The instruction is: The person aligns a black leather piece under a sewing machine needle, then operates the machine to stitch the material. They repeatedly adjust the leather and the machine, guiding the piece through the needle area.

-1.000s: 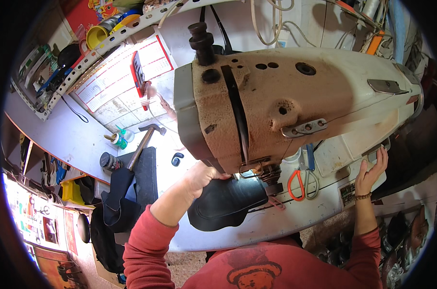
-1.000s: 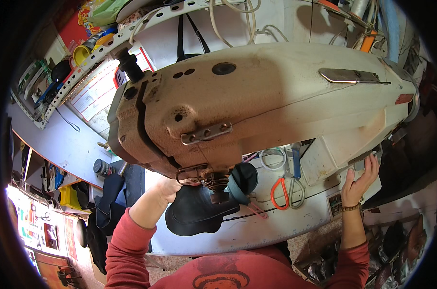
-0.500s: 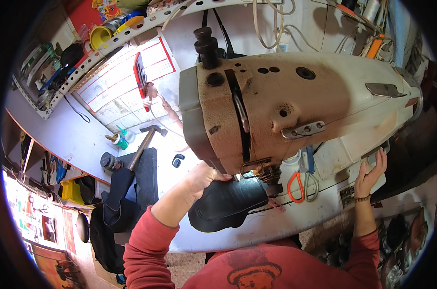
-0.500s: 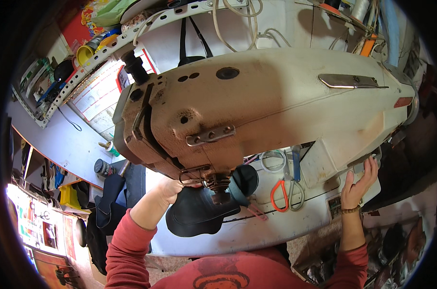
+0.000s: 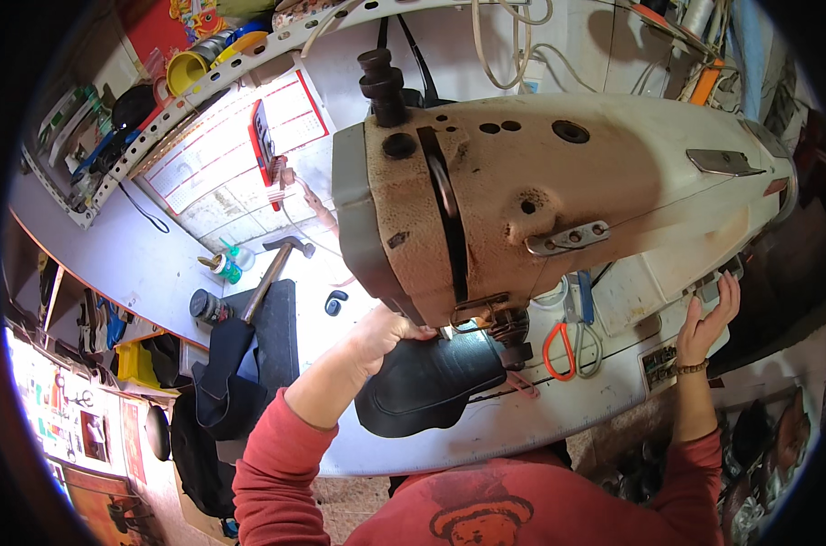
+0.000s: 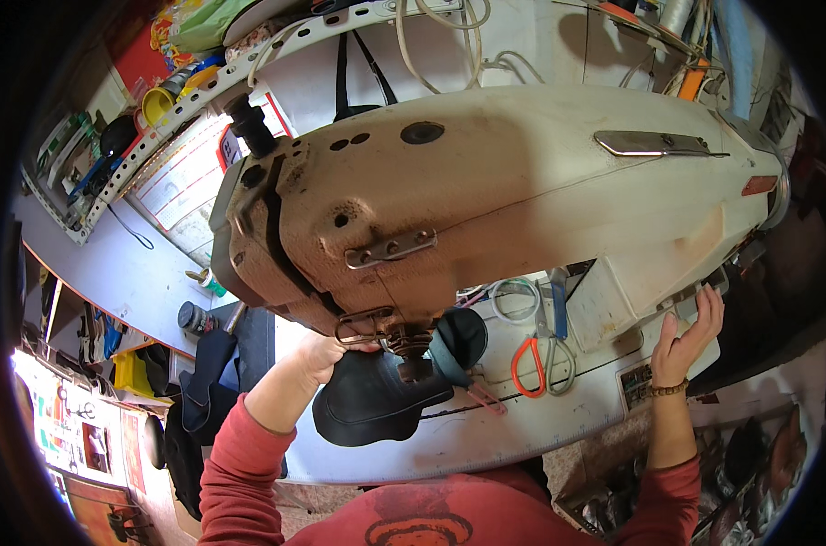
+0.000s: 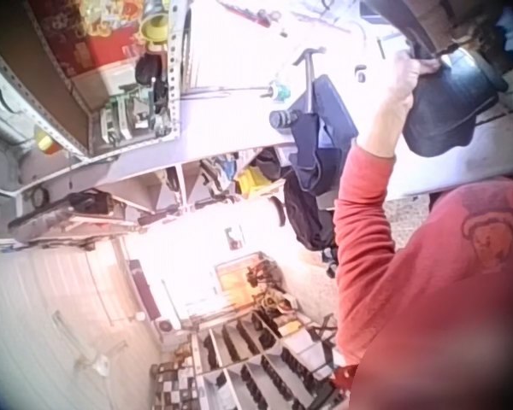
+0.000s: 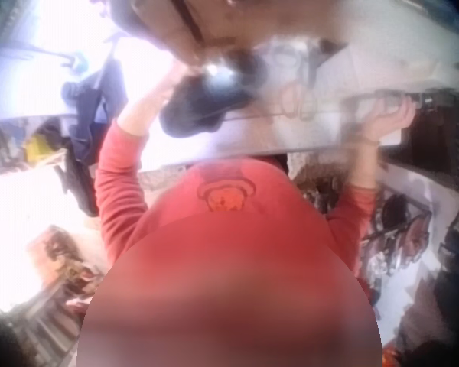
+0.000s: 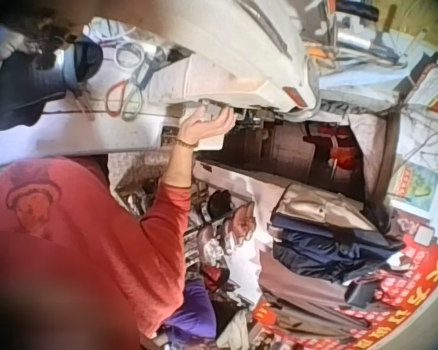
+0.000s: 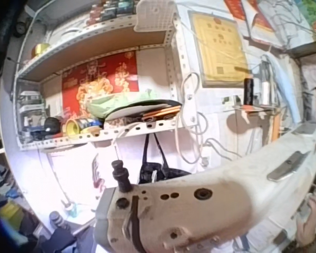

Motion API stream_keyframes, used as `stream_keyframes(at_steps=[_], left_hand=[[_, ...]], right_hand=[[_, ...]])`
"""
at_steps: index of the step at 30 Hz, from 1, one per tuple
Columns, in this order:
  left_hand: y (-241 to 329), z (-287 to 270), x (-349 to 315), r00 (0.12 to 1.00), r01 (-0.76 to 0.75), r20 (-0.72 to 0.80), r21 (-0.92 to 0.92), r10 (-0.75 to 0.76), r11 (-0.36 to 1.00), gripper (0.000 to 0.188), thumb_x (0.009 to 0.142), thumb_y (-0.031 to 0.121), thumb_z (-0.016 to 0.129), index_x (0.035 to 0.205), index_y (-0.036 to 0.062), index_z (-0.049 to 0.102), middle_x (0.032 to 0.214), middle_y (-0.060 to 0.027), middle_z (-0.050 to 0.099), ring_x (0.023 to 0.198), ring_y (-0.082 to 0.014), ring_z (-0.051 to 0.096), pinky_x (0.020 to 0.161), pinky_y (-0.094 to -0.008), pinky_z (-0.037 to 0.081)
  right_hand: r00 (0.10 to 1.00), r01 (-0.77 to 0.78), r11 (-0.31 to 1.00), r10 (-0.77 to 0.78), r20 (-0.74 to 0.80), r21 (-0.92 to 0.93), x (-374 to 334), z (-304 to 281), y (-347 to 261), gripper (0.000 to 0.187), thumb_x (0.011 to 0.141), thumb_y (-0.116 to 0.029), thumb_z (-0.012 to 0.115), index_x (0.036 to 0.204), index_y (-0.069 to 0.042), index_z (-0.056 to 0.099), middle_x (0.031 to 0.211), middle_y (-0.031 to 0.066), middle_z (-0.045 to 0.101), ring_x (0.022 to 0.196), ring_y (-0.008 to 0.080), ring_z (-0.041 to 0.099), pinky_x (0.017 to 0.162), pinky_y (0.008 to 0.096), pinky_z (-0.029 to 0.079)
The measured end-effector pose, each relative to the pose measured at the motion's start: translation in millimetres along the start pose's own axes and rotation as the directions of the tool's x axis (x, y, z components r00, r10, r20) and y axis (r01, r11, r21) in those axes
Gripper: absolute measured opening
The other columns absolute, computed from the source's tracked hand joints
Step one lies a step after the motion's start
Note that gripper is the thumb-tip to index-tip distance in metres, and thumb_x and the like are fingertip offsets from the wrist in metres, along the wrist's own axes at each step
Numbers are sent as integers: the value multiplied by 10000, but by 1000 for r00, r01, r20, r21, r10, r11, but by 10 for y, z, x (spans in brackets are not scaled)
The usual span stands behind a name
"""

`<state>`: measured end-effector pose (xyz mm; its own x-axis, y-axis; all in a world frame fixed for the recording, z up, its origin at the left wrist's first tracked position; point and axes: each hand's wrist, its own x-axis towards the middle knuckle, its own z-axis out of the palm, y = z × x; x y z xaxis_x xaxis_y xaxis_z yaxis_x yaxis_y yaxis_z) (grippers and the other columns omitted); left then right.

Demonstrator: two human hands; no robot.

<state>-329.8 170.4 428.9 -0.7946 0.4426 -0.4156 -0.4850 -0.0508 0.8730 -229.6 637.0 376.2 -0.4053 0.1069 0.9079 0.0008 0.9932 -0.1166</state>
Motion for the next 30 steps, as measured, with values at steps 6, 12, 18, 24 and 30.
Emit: stream_keyframes(at_steps=[6,12,18,24,30], left_hand=[[-16,10,11,998,-55,19,69,54,996,304,759,-49,641,1055,19,660,972,-45,661,926,-153,591,874,-258,426],[-65,-53,54,999,-37,32,94,35,995,280,779,-49,619,1049,11,665,975,-48,663,938,-153,587,888,-262,417],[-146,-119,129,995,-29,97,9,28,1000,292,778,-69,605,1056,0,659,980,-58,662,929,-153,597,877,-265,432],[-120,-96,87,998,-25,57,8,24,1000,289,789,-77,594,1057,7,661,990,-64,662,925,-148,602,871,-255,445],[6,18,10,999,-33,-11,55,34,998,245,787,-68,623,1028,-43,653,934,-88,670,877,-150,623,848,-254,472]], right_hand=[[1000,28,999,-28,2,-20,108,-70,-15,505,935,-283,496,1320,34,411,1368,180,433,1298,364,348,1090,477,235],[982,37,999,-33,-188,19,478,-244,115,495,950,-304,461,1307,40,455,1353,181,461,1275,345,391,1085,441,268],[950,-120,993,116,-291,5,2013,-500,813,457,966,-310,498,1278,24,509,1259,147,551,1184,262,504,1011,329,366],[862,-139,988,155,483,-68,2881,-181,1857,375,962,-232,481,1238,14,544,1183,110,584,1094,175,547,953,268,383],[919,-372,833,393,35,410,1810,-102,1586,412,999,-268,417,1252,40,520,1232,100,559,1130,176,525,986,276,370]])
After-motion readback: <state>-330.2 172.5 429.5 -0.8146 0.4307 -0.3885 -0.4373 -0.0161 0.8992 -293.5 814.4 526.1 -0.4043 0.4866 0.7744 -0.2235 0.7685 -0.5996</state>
